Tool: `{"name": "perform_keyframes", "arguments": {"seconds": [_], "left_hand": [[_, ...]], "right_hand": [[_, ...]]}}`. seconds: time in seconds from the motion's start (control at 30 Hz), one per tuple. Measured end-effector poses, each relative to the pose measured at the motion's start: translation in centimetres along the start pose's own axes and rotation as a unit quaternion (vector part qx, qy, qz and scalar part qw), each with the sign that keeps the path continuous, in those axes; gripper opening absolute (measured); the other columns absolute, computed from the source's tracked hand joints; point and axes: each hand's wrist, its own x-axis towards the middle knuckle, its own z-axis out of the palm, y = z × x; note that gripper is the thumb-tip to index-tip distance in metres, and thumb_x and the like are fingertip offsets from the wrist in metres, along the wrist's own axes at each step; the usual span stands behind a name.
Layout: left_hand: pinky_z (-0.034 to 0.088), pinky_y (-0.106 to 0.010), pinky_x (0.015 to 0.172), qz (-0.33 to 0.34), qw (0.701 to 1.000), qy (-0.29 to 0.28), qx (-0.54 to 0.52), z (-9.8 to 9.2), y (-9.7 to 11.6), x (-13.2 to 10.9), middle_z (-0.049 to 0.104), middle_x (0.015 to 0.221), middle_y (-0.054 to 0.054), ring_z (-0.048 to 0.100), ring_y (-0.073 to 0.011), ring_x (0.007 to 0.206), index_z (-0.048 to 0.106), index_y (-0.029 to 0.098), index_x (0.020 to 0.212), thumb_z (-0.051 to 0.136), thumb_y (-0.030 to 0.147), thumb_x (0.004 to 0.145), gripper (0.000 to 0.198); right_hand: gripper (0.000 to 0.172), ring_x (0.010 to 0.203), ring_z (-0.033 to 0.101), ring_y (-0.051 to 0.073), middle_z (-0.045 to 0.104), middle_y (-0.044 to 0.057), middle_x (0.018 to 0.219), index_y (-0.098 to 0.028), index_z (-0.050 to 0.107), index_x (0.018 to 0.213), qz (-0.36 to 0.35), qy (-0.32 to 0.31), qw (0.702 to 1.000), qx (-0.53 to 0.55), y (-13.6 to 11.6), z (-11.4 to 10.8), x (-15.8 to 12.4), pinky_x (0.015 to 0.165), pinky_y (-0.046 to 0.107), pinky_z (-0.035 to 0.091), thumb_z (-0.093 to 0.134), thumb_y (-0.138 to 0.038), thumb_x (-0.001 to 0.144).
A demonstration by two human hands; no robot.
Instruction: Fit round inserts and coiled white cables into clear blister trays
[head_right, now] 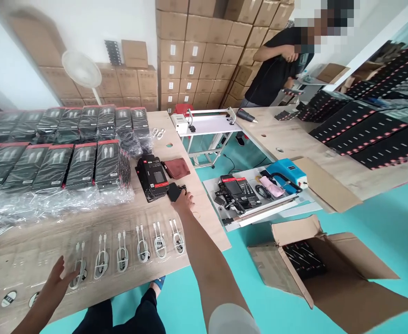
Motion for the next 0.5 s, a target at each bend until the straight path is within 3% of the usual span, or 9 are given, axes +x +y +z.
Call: {"name": "perform_keyframes", "arguments": {"seconds": [0.1, 0.23, 0.4, 0.5], "left_hand": [[0.034, -0.05, 0.11, -0.022, 0.998, -0.045, -0.037, 0.8, -0.4, 0.3, 0.024, 0.159, -0.015, 0.024, -0.0336, 0.145, 0.017, 0.025, 0.153, 0.06, 0.052, 0.073, 0.095], [0.028, -0.049, 0.114, -0.001, 0.998, -0.034, -0.047, 1.8, -0.2, 0.2, 0.022, 0.159, -0.016, 0.022, -0.0333, 0.145, 0.019, 0.022, 0.152, 0.061, 0.051, 0.073, 0.095], [0.031, -0.049, 0.112, -0.016, 0.998, -0.04, -0.045, 2.2, 2.3, -1.0, 0.024, 0.159, -0.015, 0.024, -0.0349, 0.145, 0.022, 0.026, 0.151, 0.063, 0.049, 0.074, 0.091], [0.033, -0.045, 0.111, -0.024, 0.997, -0.044, -0.055, 2.3, 4.2, -1.8, 0.025, 0.158, -0.014, 0.026, -0.0324, 0.144, 0.023, 0.026, 0.15, 0.062, 0.044, 0.077, 0.086]], "right_hand": [[0.075, 0.124, 0.039, 0.036, 0.044, 0.018, 0.13, -0.019, 0.042, 0.13, -0.007, -0.014, 1.0, -0.026, -0.6, -0.1, 1.0, 0.09, 0.055, 0.042, 0.075, -0.03, 0.063], [0.069, 0.122, 0.04, 0.036, 0.044, 0.019, 0.13, -0.015, 0.046, 0.127, -0.043, -0.015, 0.998, -0.046, -0.4, -1.1, 2.5, 0.088, 0.053, 0.042, 0.074, -0.032, 0.066], [0.068, 0.124, 0.039, 0.036, 0.043, 0.019, 0.135, -0.014, 0.043, 0.134, -0.096, -0.021, 0.994, -0.042, -0.4, -2.7, 4.3, 0.091, 0.053, 0.04, 0.067, -0.035, 0.074], [0.067, 0.13, 0.035, 0.037, 0.037, 0.018, 0.143, -0.019, 0.041, 0.138, -0.106, -0.008, 0.994, -0.027, 0.9, -3.3, 4.1, 0.098, 0.051, 0.038, 0.064, -0.039, 0.078]]}}
